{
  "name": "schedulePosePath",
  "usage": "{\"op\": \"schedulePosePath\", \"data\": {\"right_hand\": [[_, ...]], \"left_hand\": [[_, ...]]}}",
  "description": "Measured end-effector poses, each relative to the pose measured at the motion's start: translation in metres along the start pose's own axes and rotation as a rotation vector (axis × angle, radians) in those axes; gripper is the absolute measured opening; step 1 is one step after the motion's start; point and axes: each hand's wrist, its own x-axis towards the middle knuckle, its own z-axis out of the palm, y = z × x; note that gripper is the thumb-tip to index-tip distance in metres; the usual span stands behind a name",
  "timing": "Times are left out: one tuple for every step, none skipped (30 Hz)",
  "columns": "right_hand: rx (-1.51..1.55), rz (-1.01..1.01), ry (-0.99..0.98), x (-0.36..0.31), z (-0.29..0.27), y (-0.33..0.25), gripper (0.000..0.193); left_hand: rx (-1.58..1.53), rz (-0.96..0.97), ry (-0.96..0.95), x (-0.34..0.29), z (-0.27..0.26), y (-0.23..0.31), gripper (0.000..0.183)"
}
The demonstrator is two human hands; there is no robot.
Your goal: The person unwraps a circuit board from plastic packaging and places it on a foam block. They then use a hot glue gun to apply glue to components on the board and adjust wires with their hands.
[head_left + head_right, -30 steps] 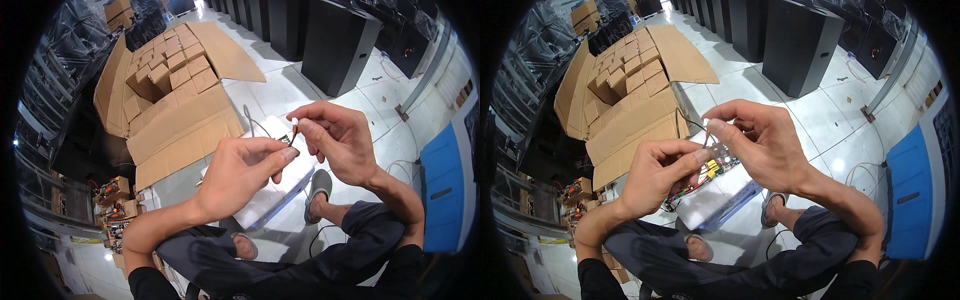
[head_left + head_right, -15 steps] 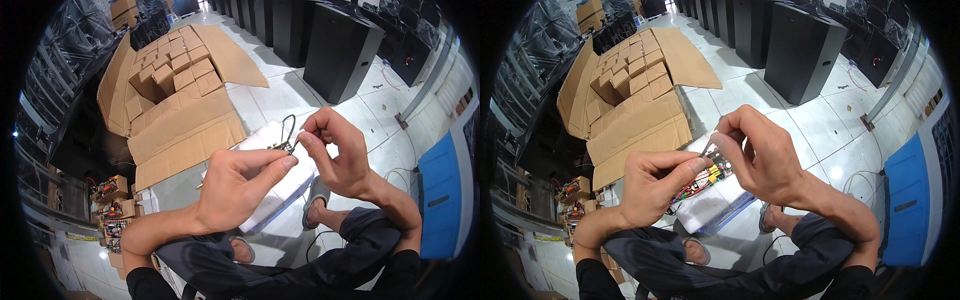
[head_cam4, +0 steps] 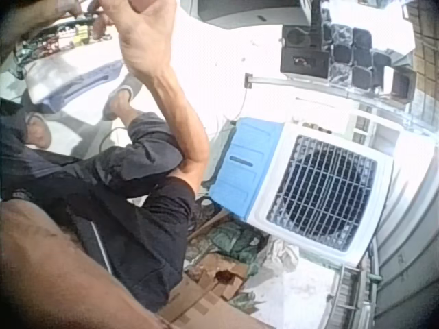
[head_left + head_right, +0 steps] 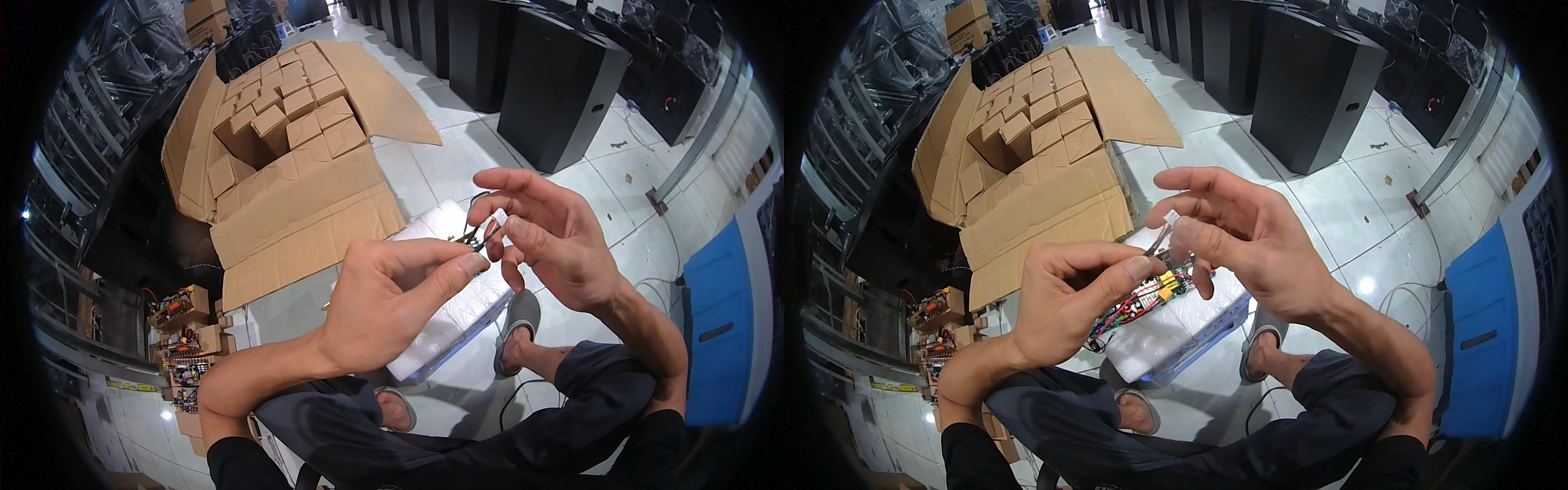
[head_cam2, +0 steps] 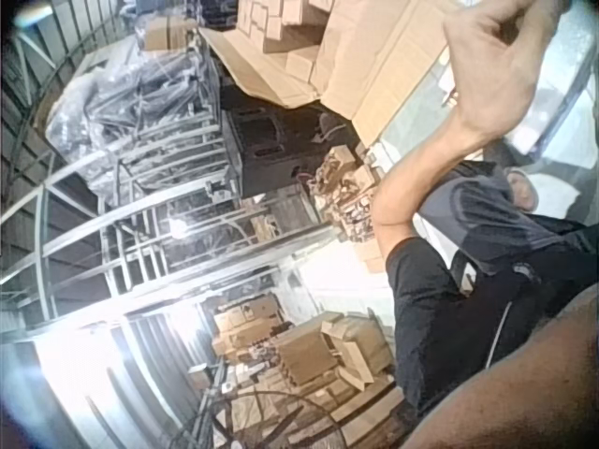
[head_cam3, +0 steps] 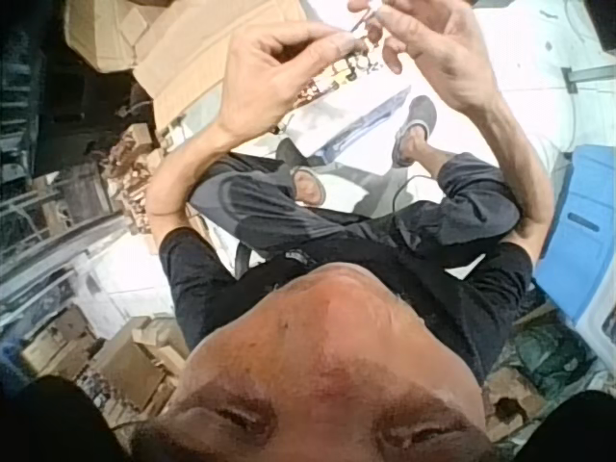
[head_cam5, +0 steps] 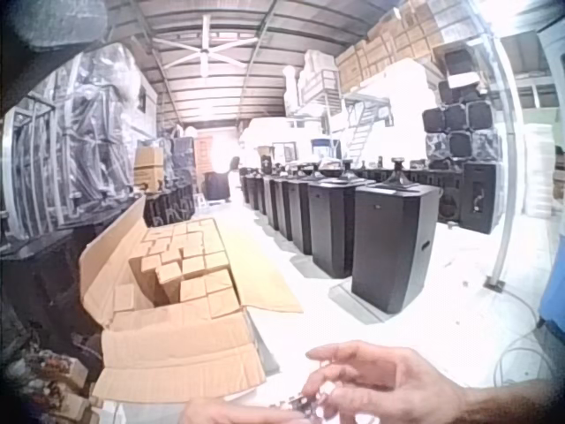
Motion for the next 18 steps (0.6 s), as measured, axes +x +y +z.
{"op": "schedulePosePath", "data": {"right_hand": [[0.016, 0.003, -0.025, 0.000, -0.002, 0.000, 0.044], [0.032, 0.007, -0.050, 0.000, -0.004, 0.001, 0.046], [-0.008, 0.002, -0.046, -0.001, -0.005, 0.000, 0.046], [-0.048, -0.002, -0.042, -0.002, -0.006, 0.000, 0.045], [-0.089, -0.006, -0.039, -0.002, -0.006, 0.000, 0.044], [-0.106, -0.023, -0.027, -0.003, -0.005, 0.000, 0.042], [-0.122, -0.039, -0.015, -0.004, -0.002, 0.001, 0.040], [-0.140, -0.055, -0.004, -0.005, 0.000, 0.002, 0.037], [-0.153, -0.065, 0.015, -0.006, 0.003, 0.003, 0.036], [-0.166, -0.074, 0.035, -0.006, 0.006, 0.004, 0.035], [-0.180, -0.083, 0.055, -0.007, 0.008, 0.005, 0.033], [-0.209, -0.082, 0.047, -0.008, 0.008, 0.005, 0.035], [-0.197, -0.081, 0.045, -0.008, 0.009, 0.003, 0.035], [-0.186, -0.081, 0.044, -0.008, 0.011, 0.000, 0.036], [-0.168, -0.072, 0.040, -0.009, 0.013, 0.000, 0.037], [-0.158, -0.089, 0.036, -0.010, 0.014, 0.000, 0.038], [-0.147, -0.106, 0.032, -0.010, 0.015, 0.001, 0.039], [-0.143, -0.123, 0.029, -0.010, 0.015, 0.001, 0.040]], "left_hand": [[-0.006, 0.006, -0.005, 0.000, 0.000, -0.001, 0.023], [-0.007, 0.000, -0.008, 0.000, 0.001, -0.002, 0.023], [-0.008, -0.005, -0.011, 0.000, 0.001, -0.002, 0.023], [-0.008, -0.010, -0.013, 0.000, 0.002, -0.003, 0.024], [-0.014, 0.002, -0.013, 0.001, 0.002, -0.004, 0.023], [-0.019, 0.014, -0.012, 0.001, 0.003, -0.004, 0.023], [-0.025, 0.027, -0.011, 0.001, 0.004, -0.005, 0.023], [-0.035, 0.032, -0.010, 0.002, 0.006, -0.007, 0.023], [-0.040, 0.038, -0.007, 0.002, 0.007, -0.008, 0.022], [-0.045, 0.045, -0.004, 0.002, 0.007, -0.008, 0.022], [-0.036, 0.006, -0.012, 0.001, 0.006, -0.005, 0.021], [-0.027, -0.032, -0.022, 0.001, 0.005, 0.001, 0.020], [-0.018, -0.069, -0.033, 0.000, 0.005, 0.004, 0.019], [-0.009, -0.063, -0.034, 0.001, 0.004, 0.005, 0.019], [-0.002, -0.067, -0.030, -0.002, 0.004, 0.004, 0.019], [0.005, -0.071, -0.027, -0.005, 0.004, 0.002, 0.019], [0.003, -0.035, -0.013, -0.006, 0.004, 0.000, 0.019], [-0.003, 0.005, -0.001, -0.006, 0.005, -0.002, 0.020]]}}
